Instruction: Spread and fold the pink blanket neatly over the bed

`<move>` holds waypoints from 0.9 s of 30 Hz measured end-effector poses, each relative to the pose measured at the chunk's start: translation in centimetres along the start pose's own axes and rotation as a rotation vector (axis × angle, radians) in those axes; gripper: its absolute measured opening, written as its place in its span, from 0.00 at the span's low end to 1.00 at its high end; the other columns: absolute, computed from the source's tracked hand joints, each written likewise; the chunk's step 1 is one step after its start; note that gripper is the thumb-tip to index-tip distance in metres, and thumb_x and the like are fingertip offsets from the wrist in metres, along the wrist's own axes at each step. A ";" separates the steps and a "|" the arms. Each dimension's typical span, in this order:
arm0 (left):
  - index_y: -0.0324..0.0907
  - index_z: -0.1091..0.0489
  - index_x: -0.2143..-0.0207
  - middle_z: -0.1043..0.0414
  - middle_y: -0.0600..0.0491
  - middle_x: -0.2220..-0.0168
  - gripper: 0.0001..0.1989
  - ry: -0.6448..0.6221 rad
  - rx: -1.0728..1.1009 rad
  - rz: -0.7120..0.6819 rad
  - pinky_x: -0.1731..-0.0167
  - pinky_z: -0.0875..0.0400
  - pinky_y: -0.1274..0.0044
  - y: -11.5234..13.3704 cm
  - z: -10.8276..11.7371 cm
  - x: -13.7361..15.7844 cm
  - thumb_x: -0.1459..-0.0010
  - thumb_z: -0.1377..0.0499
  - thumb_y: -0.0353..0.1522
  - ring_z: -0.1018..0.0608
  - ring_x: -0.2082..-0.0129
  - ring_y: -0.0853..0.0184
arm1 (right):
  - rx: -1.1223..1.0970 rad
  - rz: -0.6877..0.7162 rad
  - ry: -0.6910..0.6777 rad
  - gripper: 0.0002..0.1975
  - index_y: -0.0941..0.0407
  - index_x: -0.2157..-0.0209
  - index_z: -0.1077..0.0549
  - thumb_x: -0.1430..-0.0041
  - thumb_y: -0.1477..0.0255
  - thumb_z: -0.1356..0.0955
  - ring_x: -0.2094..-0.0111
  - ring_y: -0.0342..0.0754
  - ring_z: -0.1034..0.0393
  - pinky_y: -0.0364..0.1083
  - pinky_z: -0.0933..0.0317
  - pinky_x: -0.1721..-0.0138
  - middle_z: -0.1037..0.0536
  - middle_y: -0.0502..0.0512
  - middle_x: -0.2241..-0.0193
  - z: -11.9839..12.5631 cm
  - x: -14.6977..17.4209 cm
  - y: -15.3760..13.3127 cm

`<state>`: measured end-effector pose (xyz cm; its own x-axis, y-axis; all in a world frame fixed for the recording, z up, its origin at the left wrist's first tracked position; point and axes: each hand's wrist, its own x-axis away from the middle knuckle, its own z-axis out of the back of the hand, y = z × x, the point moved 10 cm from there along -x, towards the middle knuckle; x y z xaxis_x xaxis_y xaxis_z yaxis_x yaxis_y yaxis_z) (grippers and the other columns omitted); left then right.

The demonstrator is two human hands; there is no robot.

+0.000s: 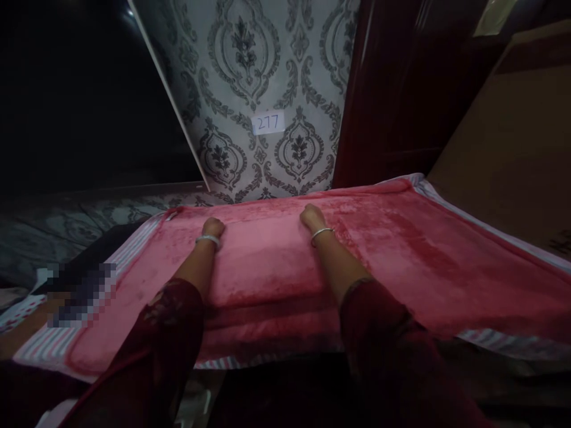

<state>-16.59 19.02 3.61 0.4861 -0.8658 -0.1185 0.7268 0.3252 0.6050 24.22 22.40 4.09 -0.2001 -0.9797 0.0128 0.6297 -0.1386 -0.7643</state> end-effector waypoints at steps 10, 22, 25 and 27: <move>0.38 0.22 0.51 0.20 0.40 0.50 0.18 0.154 0.110 0.142 0.49 0.28 0.66 -4.9 0.0 0.6 0.44 0.42 0.25 0.20 0.49 0.53 | 0.007 0.120 0.206 0.23 0.56 0.42 0.24 0.34 0.73 0.38 0.45 0.56 0.28 0.53 0.39 0.40 0.22 0.64 0.48 -1.8 1.4 4.3; 0.37 0.22 0.48 0.19 0.45 0.61 0.22 0.225 0.281 0.174 0.63 0.27 0.72 -5.5 0.3 1.1 0.43 0.46 0.28 0.21 0.66 0.61 | -0.205 0.185 0.309 0.27 0.65 0.42 0.26 0.36 0.75 0.44 0.42 0.52 0.30 0.51 0.38 0.39 0.21 0.65 0.46 0.1 1.0 4.7; 0.36 0.23 0.47 0.20 0.46 0.63 0.23 0.231 0.304 0.158 0.64 0.27 0.72 -5.1 0.6 1.4 0.42 0.47 0.29 0.22 0.68 0.62 | -0.259 0.160 0.304 0.27 0.64 0.39 0.29 0.36 0.75 0.43 0.40 0.52 0.31 0.51 0.39 0.38 0.22 0.65 0.44 0.2 1.0 4.8; 0.36 0.23 0.45 0.20 0.47 0.65 0.24 0.238 0.315 0.147 0.64 0.27 0.72 -4.8 0.8 1.6 0.43 0.47 0.29 0.23 0.70 0.63 | -0.268 0.125 0.281 0.27 0.64 0.39 0.28 0.36 0.75 0.42 0.41 0.53 0.31 0.50 0.39 0.38 0.23 0.65 0.44 -0.1 0.8 5.0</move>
<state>-19.76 15.76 1.16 0.6988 -0.6950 -0.1692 0.4752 0.2743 0.8360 27.15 20.91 0.17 -0.3547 -0.9039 -0.2392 0.4515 0.0585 -0.8904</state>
